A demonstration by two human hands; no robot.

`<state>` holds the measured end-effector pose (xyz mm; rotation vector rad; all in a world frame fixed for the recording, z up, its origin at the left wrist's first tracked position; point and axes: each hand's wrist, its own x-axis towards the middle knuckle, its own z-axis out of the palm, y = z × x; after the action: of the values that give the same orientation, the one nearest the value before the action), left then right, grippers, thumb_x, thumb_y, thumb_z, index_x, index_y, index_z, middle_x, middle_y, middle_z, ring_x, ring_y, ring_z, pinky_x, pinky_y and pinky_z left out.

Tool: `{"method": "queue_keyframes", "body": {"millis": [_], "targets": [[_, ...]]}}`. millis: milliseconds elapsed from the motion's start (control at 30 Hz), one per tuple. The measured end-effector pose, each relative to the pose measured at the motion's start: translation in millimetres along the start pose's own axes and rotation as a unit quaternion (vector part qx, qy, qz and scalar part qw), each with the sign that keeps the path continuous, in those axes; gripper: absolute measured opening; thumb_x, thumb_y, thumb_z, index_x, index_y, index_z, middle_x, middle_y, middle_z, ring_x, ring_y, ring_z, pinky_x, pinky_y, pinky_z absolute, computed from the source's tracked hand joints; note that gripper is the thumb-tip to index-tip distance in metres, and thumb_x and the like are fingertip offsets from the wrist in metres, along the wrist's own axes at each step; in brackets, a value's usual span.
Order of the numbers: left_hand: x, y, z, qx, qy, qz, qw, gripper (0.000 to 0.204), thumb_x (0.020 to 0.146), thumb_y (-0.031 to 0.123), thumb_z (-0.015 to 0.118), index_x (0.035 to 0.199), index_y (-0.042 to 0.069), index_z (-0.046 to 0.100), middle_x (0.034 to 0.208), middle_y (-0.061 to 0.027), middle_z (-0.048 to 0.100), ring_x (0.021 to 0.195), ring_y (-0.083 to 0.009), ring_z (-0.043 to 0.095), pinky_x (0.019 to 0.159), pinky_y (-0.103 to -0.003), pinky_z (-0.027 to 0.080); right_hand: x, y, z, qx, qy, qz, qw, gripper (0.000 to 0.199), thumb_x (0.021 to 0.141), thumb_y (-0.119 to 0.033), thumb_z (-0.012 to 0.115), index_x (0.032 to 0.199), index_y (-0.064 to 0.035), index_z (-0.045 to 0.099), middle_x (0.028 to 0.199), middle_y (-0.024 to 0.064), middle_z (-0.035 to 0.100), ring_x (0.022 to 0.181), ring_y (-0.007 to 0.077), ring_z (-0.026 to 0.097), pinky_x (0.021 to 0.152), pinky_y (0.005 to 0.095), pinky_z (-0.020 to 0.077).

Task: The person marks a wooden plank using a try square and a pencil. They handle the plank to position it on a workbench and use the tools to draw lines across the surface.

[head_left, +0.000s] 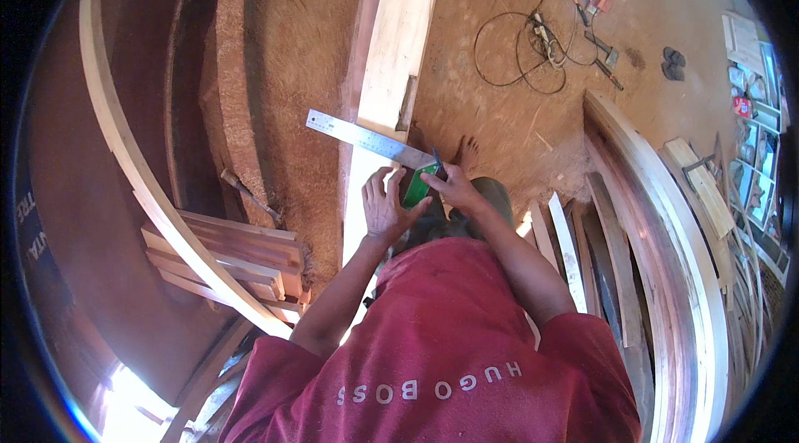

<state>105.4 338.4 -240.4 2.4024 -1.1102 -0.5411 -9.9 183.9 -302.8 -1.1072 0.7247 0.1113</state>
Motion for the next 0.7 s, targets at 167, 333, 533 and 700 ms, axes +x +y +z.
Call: {"method": "queue_keyframes", "body": {"millis": [167,333,533,700], "targets": [[19,-41,6,0.109,-0.046,0.099,0.988,0.112,0.063,0.074,0.082,0.151,0.014,0.047,0.162,-0.0178,0.034,0.156,-0.0376,0.023,0.122,-0.069,0.005,25,14,8,-0.006,-0.012,0.031,0.999,0.036,0.099,-0.028,0.071,0.121,0.0003,0.069,0.106,0.0025,0.072,0.098,0.0103,0.061,0.090,0.0316,0.0500],[32,-65,15,0.117,-0.053,0.094,0.987,0.112,0.063,0.071,0.083,0.154,0.018,0.044,0.166,-0.0137,0.033,0.158,-0.0336,0.023,0.119,-0.074,0.000,45,-5,18,-0.029,-0.010,0.033,0.999,0.042,0.096,-0.031,0.073,0.121,0.0022,0.069,0.104,0.0032,0.072,0.096,0.0116,0.061,0.087,0.0328,0.0514],[34,-67,30,0.096,0.013,0.099,0.990,0.098,0.069,0.073,0.077,0.149,0.022,0.055,0.162,-0.0055,0.043,0.156,-0.0324,0.029,0.120,-0.074,0.002,44,10,14,-0.043,0.084,0.063,0.994,0.042,0.093,-0.033,0.077,0.116,0.0014,0.071,0.096,0.0005,0.070,0.088,0.0087,0.061,0.079,0.0279,0.0513],[33,-66,25,0.120,0.001,0.084,0.989,0.097,0.073,0.077,0.072,0.154,0.027,0.051,0.166,-0.0033,0.038,0.158,-0.0326,0.024,0.120,-0.075,0.001,40,-3,11,0.007,0.224,-0.085,0.971,0.033,0.099,-0.033,0.070,0.111,-0.0020,0.071,0.094,0.0018,0.071,0.075,0.0108,0.059,0.070,0.0266,0.0497]]}}
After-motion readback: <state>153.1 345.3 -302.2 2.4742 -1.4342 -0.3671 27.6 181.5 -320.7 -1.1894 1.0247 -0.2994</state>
